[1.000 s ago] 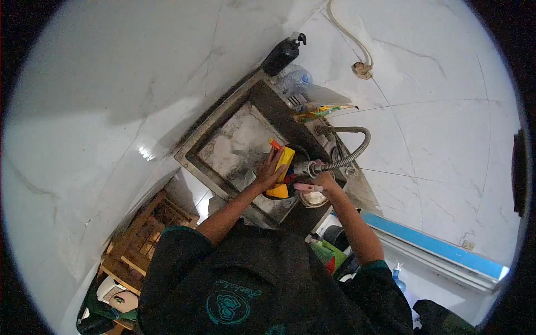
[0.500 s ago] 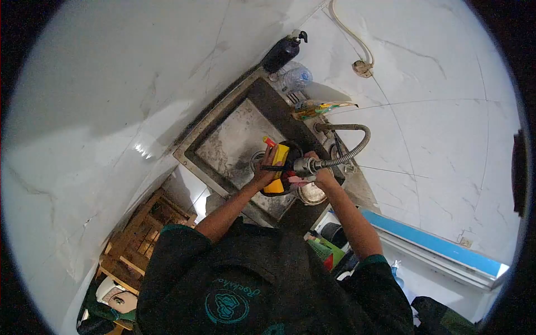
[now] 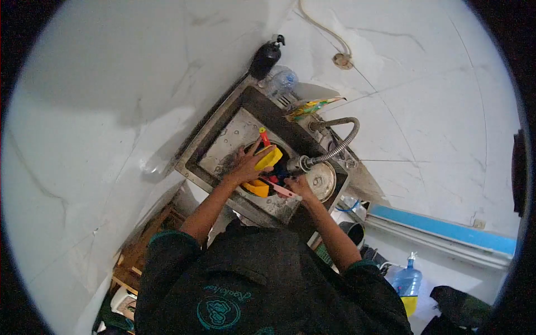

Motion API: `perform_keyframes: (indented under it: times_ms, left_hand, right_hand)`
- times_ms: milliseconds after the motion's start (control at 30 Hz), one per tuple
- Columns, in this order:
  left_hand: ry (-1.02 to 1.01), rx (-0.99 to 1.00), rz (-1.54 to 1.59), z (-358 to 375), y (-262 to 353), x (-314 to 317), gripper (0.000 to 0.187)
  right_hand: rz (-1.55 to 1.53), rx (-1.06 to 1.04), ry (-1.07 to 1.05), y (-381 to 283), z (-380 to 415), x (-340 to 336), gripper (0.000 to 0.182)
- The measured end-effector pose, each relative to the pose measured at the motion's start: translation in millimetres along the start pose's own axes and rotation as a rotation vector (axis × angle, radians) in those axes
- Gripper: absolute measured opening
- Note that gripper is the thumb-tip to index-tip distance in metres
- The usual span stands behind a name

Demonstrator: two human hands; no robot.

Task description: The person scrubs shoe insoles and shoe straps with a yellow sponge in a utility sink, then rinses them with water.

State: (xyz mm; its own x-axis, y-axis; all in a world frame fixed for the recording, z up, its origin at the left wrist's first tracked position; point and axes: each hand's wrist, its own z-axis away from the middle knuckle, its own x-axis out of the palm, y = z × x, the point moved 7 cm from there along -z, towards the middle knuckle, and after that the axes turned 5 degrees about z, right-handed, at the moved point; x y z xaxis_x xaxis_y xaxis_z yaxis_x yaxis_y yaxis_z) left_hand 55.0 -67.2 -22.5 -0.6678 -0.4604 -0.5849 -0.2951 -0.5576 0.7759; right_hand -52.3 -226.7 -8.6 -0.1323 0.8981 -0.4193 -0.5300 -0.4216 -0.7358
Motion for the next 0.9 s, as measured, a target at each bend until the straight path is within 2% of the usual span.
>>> perform_keyframes:
  times_ms: [67, 133, 167, 267, 367, 433, 500, 600, 633, 733, 833, 900]
  left_hand:
    - [-0.003, 0.075, -0.127, -3, -2, -6, 0.071]
    - [-0.056, 0.097, -0.284, -6, 2, -9, 0.073]
    - [-0.079, 0.111, -0.327, -9, 2, -6, 0.073]
    - [-0.164, 0.142, -0.429, -19, -5, 11, 0.073]
    - [-0.273, 0.138, -0.454, -22, -9, 29, 0.074]
    - [-0.33, 0.122, -0.448, -23, -9, 40, 0.076]
    - [-0.401, 0.068, -0.463, -22, -15, 53, 0.075]
    - [-0.346, 0.198, -0.409, -23, -29, 71, 0.072]
    - [-0.317, 0.248, -0.394, -22, -34, 76, 0.07]
    - [-0.259, 0.347, -0.391, -18, -43, 83, 0.065]
    - [-0.244, 0.373, -0.322, -19, -49, 82, 0.06]
    - [-0.209, 0.359, -0.214, -19, -43, 71, 0.059]
  right_hand:
    - [-0.238, 0.233, 0.017, 26, 1, 21, 0.05]
    - [-0.455, 0.273, 0.118, 52, 2, 44, 0.053]
    - [-0.424, 0.292, 0.022, 57, 0, 53, 0.063]
    - [-0.519, 0.422, 0.028, 86, -7, 81, 0.073]
    - [-0.565, 0.168, 0.17, 134, -28, 100, 0.075]
    - [-0.436, 0.208, 0.244, 134, -20, 94, 0.066]
    - [-0.289, 0.148, 0.293, 146, -17, 94, 0.069]
    - [-0.04, 0.265, 0.264, 168, -19, 95, 0.074]
    - [-0.079, 0.227, 0.294, 199, -27, 109, 0.073]
    - [-0.171, 0.286, 0.192, 216, -25, 116, 0.075]
    - [-0.161, 0.183, 0.227, 171, -4, 94, 0.077]
    - [0.043, 0.255, 0.176, 177, -2, 94, 0.071]
